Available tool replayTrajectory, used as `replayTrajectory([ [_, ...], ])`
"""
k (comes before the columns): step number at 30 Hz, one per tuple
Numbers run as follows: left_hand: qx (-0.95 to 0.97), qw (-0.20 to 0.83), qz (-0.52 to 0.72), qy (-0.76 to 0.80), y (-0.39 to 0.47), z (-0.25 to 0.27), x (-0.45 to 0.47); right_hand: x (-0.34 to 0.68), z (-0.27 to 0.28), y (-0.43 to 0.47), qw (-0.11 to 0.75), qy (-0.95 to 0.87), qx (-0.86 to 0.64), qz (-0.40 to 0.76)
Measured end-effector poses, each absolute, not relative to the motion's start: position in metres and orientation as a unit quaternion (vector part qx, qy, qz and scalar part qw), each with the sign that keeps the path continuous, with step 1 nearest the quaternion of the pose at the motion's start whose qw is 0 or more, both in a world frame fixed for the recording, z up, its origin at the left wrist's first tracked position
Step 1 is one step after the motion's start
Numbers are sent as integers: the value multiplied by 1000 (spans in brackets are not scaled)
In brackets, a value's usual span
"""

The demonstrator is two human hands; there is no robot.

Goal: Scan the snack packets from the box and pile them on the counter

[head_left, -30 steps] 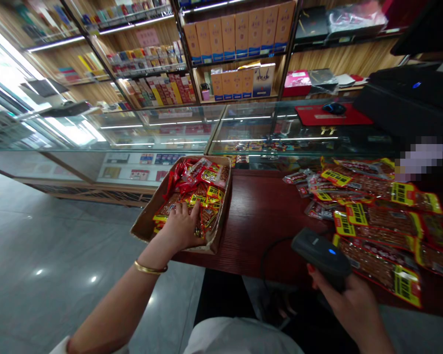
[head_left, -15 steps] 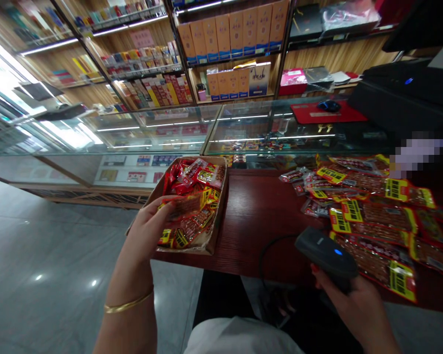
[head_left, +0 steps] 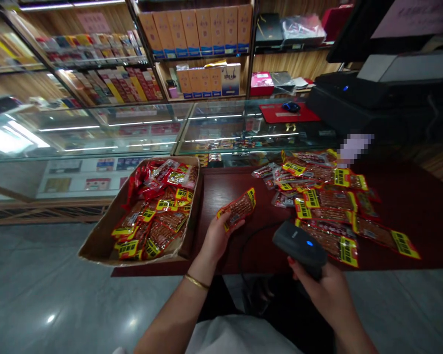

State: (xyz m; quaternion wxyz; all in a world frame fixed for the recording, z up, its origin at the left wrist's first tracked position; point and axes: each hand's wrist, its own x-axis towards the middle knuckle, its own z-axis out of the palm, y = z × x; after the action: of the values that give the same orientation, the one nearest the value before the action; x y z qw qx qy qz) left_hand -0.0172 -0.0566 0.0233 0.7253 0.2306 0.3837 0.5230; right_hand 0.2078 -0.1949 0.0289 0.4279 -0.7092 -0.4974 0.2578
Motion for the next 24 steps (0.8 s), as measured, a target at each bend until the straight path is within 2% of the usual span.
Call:
replayTrajectory([
  [5, 262, 732, 512, 365, -52, 6, -19, 206, 22, -197, 405, -513, -712, 257],
  [24, 196, 729, 532, 384, -49, 6, -18, 201, 20, -194, 383, -539, -702, 264],
])
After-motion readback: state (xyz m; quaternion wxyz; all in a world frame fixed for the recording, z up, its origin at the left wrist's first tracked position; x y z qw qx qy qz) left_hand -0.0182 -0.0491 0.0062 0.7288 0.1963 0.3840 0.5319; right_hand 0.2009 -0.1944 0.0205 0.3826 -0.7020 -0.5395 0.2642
